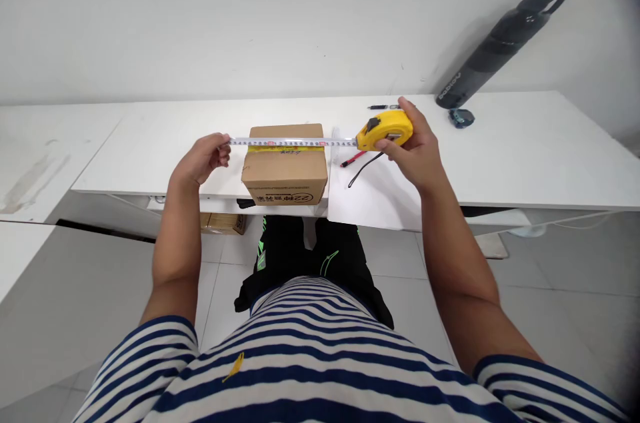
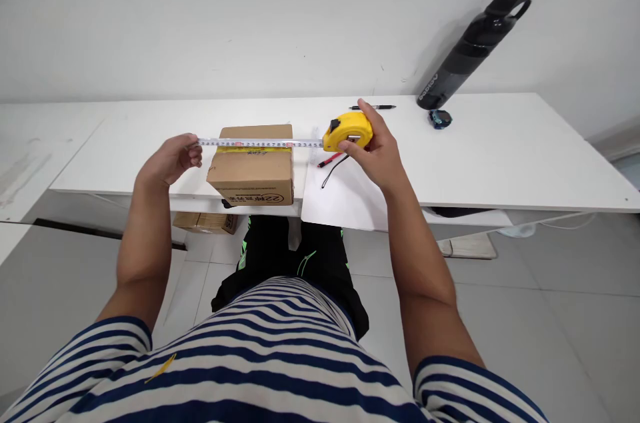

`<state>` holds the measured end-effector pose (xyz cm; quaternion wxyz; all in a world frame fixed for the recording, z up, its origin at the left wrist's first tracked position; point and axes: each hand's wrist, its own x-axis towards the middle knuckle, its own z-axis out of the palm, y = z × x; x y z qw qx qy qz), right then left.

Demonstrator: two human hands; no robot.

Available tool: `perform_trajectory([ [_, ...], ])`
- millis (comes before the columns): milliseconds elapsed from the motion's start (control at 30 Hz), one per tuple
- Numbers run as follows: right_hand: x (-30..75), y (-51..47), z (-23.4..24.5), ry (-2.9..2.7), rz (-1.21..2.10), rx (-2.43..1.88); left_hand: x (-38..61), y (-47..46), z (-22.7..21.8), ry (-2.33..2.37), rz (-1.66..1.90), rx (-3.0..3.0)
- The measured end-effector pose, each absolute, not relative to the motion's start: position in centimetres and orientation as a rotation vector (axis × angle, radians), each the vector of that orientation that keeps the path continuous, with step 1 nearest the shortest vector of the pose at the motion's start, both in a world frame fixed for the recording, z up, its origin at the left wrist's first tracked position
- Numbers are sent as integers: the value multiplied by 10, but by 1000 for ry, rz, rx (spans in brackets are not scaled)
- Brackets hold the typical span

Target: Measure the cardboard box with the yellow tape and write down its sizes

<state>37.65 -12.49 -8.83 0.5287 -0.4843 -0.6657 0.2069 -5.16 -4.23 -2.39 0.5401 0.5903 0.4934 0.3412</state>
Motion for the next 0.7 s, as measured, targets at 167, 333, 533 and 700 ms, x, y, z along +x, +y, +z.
perform_trajectory([
  [167, 341, -126, -72, -1610, 514, -1170, -21, -58, -36, 1187, 523, 1573],
  [333, 327, -129, -70, -1622, 507, -1191, -9, -65, -32, 1261, 526, 1668],
  [533, 331, -130, -75, -1641, 441, -1232, -10, -66, -24, 1235, 499, 1724],
  [700, 335, -126, -72, -1646, 292, -1262, -15, -65, -17, 1234, 475, 1792],
])
